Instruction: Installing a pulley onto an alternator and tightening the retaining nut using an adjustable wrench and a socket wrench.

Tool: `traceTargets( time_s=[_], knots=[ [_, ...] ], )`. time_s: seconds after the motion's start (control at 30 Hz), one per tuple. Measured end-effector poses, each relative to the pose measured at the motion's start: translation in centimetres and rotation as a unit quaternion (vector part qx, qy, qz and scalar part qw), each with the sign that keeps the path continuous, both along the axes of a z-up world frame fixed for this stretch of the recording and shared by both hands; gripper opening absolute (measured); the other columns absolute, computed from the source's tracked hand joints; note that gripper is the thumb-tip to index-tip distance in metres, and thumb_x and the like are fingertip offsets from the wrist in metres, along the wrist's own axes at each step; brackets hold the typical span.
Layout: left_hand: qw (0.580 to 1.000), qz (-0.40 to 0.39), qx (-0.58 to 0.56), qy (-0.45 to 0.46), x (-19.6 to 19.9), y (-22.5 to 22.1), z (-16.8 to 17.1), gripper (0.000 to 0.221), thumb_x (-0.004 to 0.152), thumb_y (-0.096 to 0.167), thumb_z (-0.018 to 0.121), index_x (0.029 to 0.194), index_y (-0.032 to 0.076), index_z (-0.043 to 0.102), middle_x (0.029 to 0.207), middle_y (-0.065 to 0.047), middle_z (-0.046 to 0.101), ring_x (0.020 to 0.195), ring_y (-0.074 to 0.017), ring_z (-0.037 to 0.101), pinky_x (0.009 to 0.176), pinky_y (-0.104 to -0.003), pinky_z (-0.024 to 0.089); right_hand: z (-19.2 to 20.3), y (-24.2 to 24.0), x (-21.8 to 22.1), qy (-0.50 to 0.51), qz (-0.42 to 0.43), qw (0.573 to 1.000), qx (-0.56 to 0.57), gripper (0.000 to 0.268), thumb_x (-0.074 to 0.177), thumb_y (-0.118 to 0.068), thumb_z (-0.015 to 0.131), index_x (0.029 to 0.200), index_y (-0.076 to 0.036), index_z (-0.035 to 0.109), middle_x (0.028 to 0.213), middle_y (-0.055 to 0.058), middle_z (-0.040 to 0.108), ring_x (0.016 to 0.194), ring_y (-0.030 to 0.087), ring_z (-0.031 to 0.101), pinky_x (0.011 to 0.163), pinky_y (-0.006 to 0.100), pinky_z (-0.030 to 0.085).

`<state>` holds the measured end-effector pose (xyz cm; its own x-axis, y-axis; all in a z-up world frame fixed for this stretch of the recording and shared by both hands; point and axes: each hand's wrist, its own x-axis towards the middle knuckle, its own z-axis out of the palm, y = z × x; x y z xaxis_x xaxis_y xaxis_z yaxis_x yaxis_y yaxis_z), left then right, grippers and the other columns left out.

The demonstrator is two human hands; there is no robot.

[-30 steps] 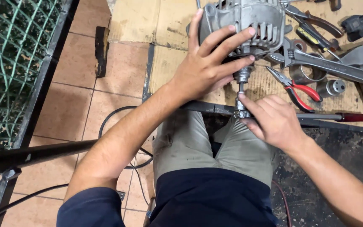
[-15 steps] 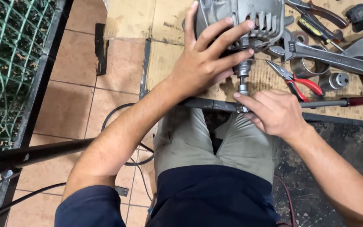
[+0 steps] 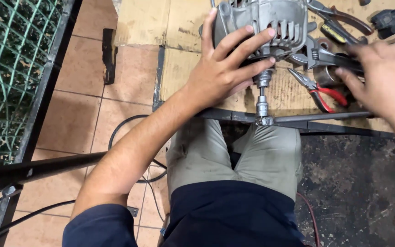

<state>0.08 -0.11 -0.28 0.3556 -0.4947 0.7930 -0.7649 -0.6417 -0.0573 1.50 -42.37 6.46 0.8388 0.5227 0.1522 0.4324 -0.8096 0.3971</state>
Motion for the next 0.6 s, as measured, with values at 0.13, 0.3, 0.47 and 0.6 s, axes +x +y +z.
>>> traceTargets(
  time_s=[0.13, 0.3, 0.47, 0.6],
  knots=[
    [1.0, -0.003, 0.004, 0.005, 0.0, 0.0, 0.0, 0.06, 0.109, 0.03, 0.122, 0.154, 0.024, 0.082, 0.181, -0.008, 0.041, 0.163, -0.0321, 0.043, 0.128, -0.095, 0.022, -1.0, -3.4, 4.1, 0.023, 0.0, 0.995, -0.093, 0.065, 0.109, -0.068, 0.074, 0.16, -0.029, 0.083, 0.13, 0.001, 0.086, 0.118, 0.025, 0.087, 0.094, 0.041, 0.072],
    [1.0, 0.001, 0.016, 0.009, 0.0, 0.1, 0.2, 0.064, 0.101, 0.029, 0.119, 0.154, 0.024, 0.083, 0.182, -0.009, 0.04, 0.163, -0.0326, 0.04, 0.127, -0.096, 0.023, -0.4, -3.2, 5.9, 0.121, -0.018, 0.991, -0.055, 0.059, 0.105, -0.042, 0.075, 0.159, -0.018, 0.075, 0.137, 0.01, 0.079, 0.123, 0.029, 0.08, 0.095, 0.046, 0.072],
    [1.0, 0.013, 0.012, -0.009, 0.0, 0.1, -0.2, 0.052, 0.109, 0.027, 0.113, 0.153, 0.025, 0.085, 0.182, -0.009, 0.039, 0.163, -0.0315, 0.04, 0.127, -0.096, 0.024, -0.4, -9.2, 7.5, 0.083, 0.145, 0.98, 0.108, 0.058, 0.111, -0.016, 0.094, 0.157, 0.013, 0.075, 0.14, 0.031, 0.066, 0.138, 0.047, 0.062, 0.121, 0.053, 0.05],
    [1.0, 0.008, 0.007, -0.001, 0.4, -0.1, -0.2, 0.056, 0.108, 0.032, 0.116, 0.154, 0.026, 0.085, 0.182, -0.008, 0.039, 0.163, -0.0312, 0.039, 0.128, -0.096, 0.023, -9.1, -25.3, 17.5, 0.227, 0.096, 0.929, 0.276, 0.077, 0.102, -0.008, 0.087, 0.17, 0.021, 0.063, 0.152, 0.037, 0.066, 0.134, 0.048, 0.065, 0.116, 0.053, 0.051]
  ],
)
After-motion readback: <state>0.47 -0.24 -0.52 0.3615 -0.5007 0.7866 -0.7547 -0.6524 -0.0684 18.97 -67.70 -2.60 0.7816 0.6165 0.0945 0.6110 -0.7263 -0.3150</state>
